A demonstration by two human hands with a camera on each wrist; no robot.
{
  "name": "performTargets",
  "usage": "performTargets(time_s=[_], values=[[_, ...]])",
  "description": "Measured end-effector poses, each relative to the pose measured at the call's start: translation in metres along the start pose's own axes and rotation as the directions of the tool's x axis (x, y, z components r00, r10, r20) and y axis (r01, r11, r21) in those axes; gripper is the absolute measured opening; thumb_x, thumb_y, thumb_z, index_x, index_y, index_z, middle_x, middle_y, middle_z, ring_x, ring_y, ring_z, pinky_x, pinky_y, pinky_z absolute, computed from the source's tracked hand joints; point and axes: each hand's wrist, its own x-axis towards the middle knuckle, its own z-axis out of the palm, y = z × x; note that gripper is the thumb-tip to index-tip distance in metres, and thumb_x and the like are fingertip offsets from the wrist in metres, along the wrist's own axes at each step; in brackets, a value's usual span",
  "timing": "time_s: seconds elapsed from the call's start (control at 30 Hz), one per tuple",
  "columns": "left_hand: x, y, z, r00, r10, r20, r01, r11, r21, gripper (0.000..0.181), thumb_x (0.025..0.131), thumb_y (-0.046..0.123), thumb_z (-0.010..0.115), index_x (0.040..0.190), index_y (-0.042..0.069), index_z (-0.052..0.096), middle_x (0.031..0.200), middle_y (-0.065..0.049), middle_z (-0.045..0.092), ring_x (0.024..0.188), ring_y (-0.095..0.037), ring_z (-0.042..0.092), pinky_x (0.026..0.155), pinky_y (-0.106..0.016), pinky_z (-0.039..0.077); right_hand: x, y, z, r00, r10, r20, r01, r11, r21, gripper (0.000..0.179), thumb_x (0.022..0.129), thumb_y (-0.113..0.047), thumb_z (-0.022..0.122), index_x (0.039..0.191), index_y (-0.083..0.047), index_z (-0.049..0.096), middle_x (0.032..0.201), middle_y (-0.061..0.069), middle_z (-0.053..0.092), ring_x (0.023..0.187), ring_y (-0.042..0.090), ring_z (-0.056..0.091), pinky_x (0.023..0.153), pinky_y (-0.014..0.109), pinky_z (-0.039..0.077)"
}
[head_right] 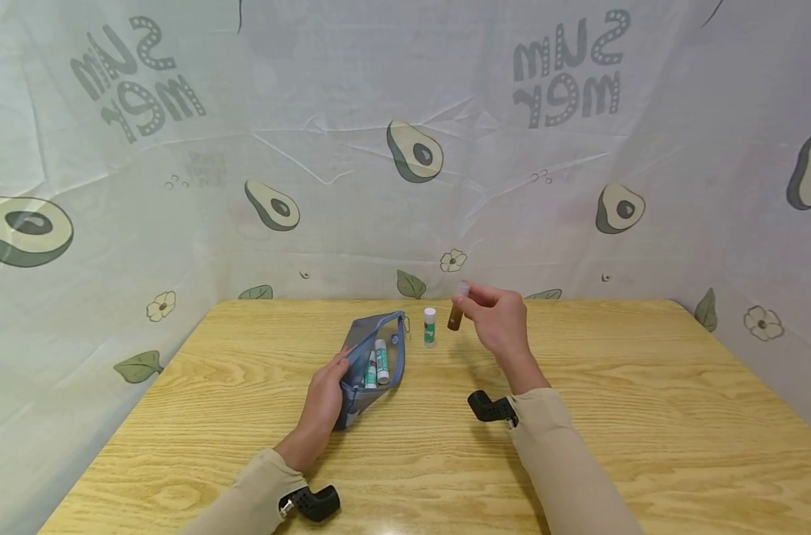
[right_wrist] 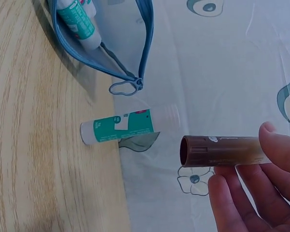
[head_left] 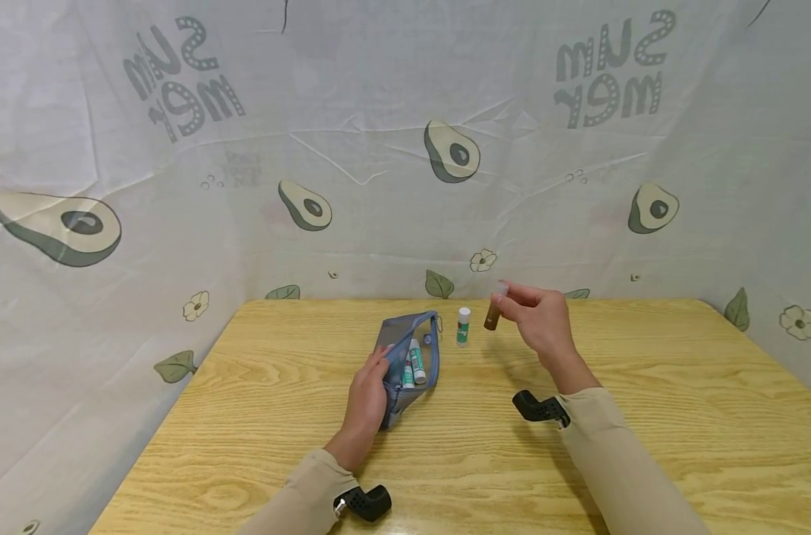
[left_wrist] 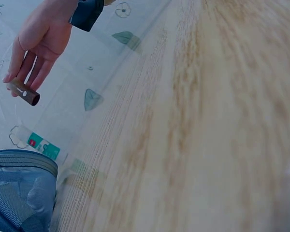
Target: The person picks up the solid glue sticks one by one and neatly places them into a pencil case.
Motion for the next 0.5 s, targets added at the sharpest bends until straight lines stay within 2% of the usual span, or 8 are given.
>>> performTargets(time_s=[0.3,0.4,0.5], values=[[0.0014,-0.0006,0.0001,1.0,-0.001,0.002,0.001,1.0,0.001,0.051,0.114,0.028,0.033,0.157,0.011,0.054,0.174,-0.013,0.032,0.166,-0.04,0.016,0.134,-0.063,0.014,-0.001,-0.005,0.0012,1.0,-0.015,-0.01,0.015,1.0,0.011,0.051,0.103,-0.033,0.071,0.147,-0.007,0.064,0.142,0.022,0.068,0.094,-0.01,0.07,0.11,0.039,0.055],[0.0015,-0.0005,0.0002,1.0,-0.003,0.0,0.003,1.0,0.0,0.051,0.114,0.028,0.034,0.157,0.011,0.054,0.174,-0.013,0.032,0.166,-0.04,0.016,0.134,-0.063,0.014,-0.0014,-0.0052,0.0012,1.0,-0.016,-0.009,0.016,1.0,0.002,0.051,0.103,-0.033,0.07,0.147,-0.007,0.064,0.141,0.022,0.068,0.095,-0.01,0.069,0.106,0.032,0.058],[0.0014,-0.0009,0.0001,1.0,-0.005,-0.004,0.005,1.0,0.002,0.051,0.113,0.027,0.034,0.156,0.011,0.055,0.174,-0.013,0.033,0.166,-0.04,0.017,0.134,-0.062,0.014,-0.0019,-0.0051,0.0015,1.0,-0.021,-0.011,0.021,1.0,-0.007,0.05,0.104,-0.033,0.07,0.147,-0.008,0.065,0.14,0.022,0.068,0.099,-0.007,0.067,0.095,0.02,0.059]])
